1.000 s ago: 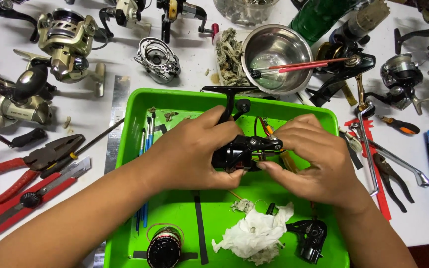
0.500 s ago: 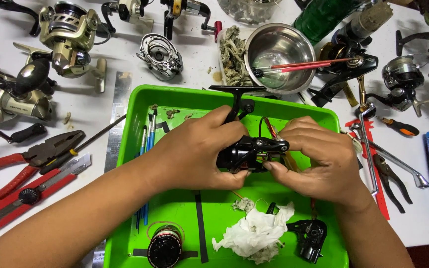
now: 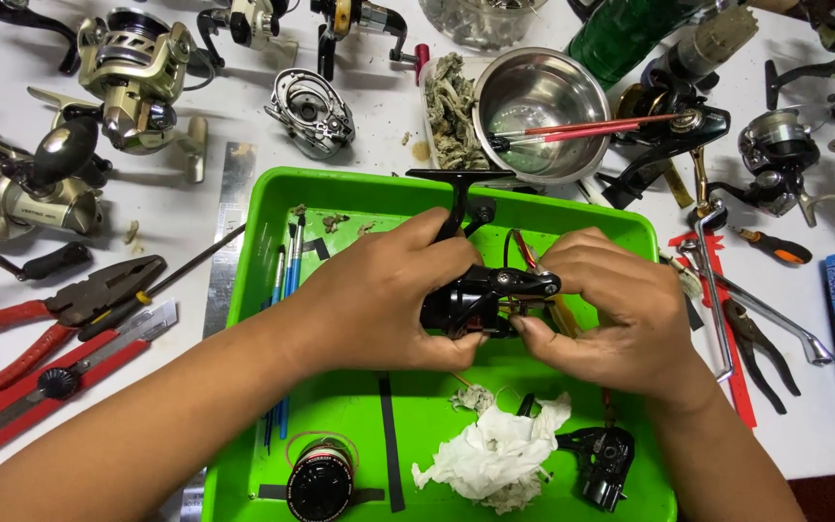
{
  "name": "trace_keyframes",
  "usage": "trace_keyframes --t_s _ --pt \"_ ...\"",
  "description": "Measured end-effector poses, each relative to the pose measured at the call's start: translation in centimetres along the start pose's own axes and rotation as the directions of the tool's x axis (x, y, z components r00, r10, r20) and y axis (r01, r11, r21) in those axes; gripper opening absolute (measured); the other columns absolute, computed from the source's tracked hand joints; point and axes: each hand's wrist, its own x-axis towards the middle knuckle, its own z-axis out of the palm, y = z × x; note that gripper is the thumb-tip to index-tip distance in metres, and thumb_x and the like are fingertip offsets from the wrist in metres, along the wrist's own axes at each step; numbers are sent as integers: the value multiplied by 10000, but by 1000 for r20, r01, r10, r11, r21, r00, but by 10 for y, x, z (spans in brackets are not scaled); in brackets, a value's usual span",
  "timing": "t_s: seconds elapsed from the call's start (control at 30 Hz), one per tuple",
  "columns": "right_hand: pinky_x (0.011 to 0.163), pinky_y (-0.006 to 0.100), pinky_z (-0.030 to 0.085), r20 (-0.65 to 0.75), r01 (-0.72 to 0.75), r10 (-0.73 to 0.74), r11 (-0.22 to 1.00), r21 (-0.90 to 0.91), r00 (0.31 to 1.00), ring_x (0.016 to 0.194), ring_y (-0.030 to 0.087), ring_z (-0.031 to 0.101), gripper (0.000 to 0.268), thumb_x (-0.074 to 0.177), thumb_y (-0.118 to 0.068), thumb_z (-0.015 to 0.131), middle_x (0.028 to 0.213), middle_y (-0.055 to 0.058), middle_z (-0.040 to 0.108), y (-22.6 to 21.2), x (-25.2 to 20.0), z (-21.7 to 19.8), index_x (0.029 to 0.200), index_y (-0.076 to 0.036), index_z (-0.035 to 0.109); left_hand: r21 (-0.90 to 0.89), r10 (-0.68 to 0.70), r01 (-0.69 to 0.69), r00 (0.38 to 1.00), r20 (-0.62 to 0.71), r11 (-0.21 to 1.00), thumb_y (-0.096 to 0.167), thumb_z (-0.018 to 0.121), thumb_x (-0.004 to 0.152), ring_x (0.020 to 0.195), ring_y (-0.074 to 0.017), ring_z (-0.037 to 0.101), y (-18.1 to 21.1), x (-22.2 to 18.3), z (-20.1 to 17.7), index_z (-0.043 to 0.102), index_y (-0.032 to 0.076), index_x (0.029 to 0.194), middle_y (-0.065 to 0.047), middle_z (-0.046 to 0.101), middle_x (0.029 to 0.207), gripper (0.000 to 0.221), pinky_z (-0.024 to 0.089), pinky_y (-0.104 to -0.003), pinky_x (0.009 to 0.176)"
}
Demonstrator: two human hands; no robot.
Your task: Assembling and repairing a black fishing reel on a workbench, fitting internal components and the handle.
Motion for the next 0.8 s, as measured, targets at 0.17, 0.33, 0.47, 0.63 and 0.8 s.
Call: trace_keyframes --t_s 0.17,0.33,0.47,0.63,0.8 --pt "837 440 559 46 -76 72 994 76 996 835 307 693 304 783 -95 810 918 173 712 7 -6 1 978 89 665 35 7 -7 1000 16 999 330 832 702 595 -341 559 0 -1 1 575 105 964 -101 484 881 431 440 -454 465" --pt "838 420 563 42 -115 110 987 115 993 788 279 649 327 761 -92 841 868 152 675 11 -10 5 940 101 647 33 10 -10 1000 21 999 327 839 701 597 -341 561 -1 -1 1 574 103 974 -103 489 884 442 451 -454 471" --pt "627 274 466 84 -243 235 965 103 968 663 140 583 213 793 -138 794 795 54 662 5 -8 4 869 -28 628 45 -5 4 1000 29 999 345 841 701 593 -362 569 1 -1 1 576 112 973 -104 490 888 445 451 -477 470" --pt "641 269 417 64 -318 312 933 170 948 648 115 523 118 733 -55 710 742 12 637 3 -10 11 826 -55 638 31 -8 7 999 35 1000 347 851 699 584 -353 573 1 -1 2 579 112 993 -104 489 894 465 457 -470 470" --pt "630 286 395 12 -286 287 949 131 958 647 119 489 113 740 -70 681 721 24 578 0 -10 13 817 -22 614 -29 -1 2 1000 29 1000 317 860 704 608 -319 552 2 1 1 578 103 1001 -105 468 862 462 442 -441 463"
